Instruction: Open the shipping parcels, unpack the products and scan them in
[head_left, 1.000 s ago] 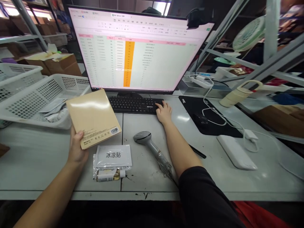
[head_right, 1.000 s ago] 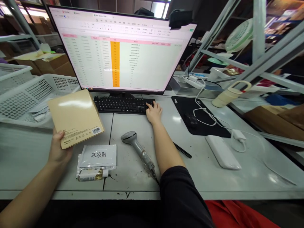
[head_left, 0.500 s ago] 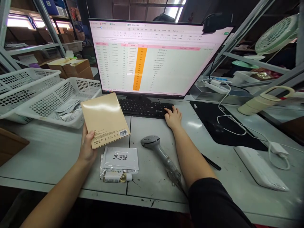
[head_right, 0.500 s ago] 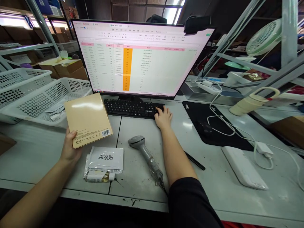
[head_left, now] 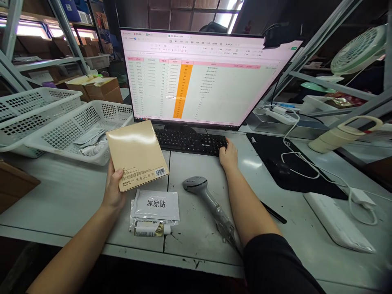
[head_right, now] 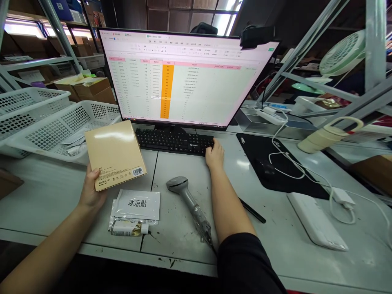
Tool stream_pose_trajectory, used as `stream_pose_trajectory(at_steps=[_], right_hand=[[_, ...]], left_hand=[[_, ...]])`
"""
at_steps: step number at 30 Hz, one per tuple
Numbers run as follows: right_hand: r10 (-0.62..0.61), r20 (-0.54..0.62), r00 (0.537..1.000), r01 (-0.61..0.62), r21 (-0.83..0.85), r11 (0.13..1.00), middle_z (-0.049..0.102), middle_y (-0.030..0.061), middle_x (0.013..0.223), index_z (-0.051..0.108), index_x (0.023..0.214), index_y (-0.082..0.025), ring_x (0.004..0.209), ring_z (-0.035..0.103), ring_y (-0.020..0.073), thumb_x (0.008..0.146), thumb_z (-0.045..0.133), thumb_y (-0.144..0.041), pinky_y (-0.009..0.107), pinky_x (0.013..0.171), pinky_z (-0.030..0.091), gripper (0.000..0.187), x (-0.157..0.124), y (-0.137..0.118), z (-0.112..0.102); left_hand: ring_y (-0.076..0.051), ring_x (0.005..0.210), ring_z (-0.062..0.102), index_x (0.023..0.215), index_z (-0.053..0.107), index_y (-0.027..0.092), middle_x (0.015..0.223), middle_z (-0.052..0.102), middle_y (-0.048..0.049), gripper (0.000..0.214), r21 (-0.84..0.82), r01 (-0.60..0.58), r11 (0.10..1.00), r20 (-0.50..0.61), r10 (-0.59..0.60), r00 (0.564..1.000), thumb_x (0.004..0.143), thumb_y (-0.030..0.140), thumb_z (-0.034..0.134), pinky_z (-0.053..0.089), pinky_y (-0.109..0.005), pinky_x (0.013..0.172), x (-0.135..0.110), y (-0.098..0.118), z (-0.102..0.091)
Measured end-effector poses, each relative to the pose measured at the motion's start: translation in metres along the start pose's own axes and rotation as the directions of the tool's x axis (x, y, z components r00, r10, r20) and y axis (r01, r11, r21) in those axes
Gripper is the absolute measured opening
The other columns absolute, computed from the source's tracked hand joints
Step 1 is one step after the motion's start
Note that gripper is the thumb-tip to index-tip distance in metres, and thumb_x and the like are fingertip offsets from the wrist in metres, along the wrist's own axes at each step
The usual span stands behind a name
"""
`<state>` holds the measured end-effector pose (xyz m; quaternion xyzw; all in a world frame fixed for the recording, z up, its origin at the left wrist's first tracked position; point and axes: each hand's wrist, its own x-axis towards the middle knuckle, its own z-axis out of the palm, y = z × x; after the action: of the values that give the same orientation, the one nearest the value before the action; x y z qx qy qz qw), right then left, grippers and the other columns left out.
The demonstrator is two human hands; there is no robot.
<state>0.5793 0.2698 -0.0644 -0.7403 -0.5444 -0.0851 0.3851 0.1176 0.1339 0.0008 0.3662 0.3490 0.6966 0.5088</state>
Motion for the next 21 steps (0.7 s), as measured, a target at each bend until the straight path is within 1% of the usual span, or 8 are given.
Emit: stream_pose_trajectory(at_steps=[5,9,14,18,21], right_hand=[[0.011,0.01,1.0,-0.011,0.008,1.0,0.062,0.0195,0.143,0.052,0.146,-0.011,0.131,0.057,0.0336,0.087,0.037,-0.027,0.055,0.115,0.042,0.063,-0.0001,0.0001,-0.0011],[0.023,0.018,1.0,-0.023,0.016,1.0,0.062,0.0195,0.144,0.052,0.147,-0.012,0.131,0.057,0.0338,0.087,0.037,-0.027,0.056,0.115,0.043,0.064,0.0,0.0007,-0.0015],[0.029,0.027,0.999,-0.03,0.022,0.999,0.061,0.0209,0.144,0.052,0.147,-0.008,0.132,0.056,0.034,0.087,0.037,-0.028,0.056,0.117,0.04,0.065,0.0003,0.001,-0.001],[0.027,0.024,0.999,-0.028,0.026,0.999,0.062,0.0194,0.143,0.052,0.147,-0.012,0.132,0.057,0.0331,0.087,0.037,-0.027,0.056,0.117,0.041,0.063,0.0004,0.0019,-0.0003],[0.029,0.02,0.999,-0.03,0.028,0.999,0.062,0.0202,0.143,0.053,0.146,-0.011,0.131,0.056,0.0336,0.087,0.038,-0.027,0.056,0.116,0.041,0.063,0.0001,0.002,0.0]], left_hand=[[-0.03,0.133,0.061,0.14,0.061,0.031,0.142,0.066,-0.0049,0.058,0.012,-0.008,1.0,0.0,0.008,1.0,0.084,0.041,0.071,0.06,-0.04,0.102,0.0002,0.0003,0.0],[-0.029,0.134,0.06,0.141,0.06,0.032,0.144,0.065,-0.0045,0.058,0.013,0.009,1.0,0.004,-0.009,1.0,0.085,0.041,0.071,0.06,-0.04,0.102,-0.0001,0.0007,-0.0009],[-0.03,0.136,0.059,0.141,0.06,0.032,0.146,0.063,-0.0045,0.058,0.023,0.005,1.0,0.008,-0.005,1.0,0.085,0.043,0.071,0.059,-0.041,0.104,-0.0004,0.0011,-0.001],[-0.029,0.136,0.059,0.141,0.06,0.033,0.145,0.064,-0.0041,0.058,0.018,0.001,1.0,0.015,-0.002,1.0,0.085,0.042,0.071,0.059,-0.039,0.104,-0.0003,0.0016,0.0008],[-0.029,0.135,0.06,0.14,0.06,0.032,0.144,0.064,-0.0041,0.057,0.02,-0.016,1.0,0.022,0.016,1.0,0.085,0.042,0.07,0.059,-0.039,0.103,0.0001,0.0012,0.0016]])
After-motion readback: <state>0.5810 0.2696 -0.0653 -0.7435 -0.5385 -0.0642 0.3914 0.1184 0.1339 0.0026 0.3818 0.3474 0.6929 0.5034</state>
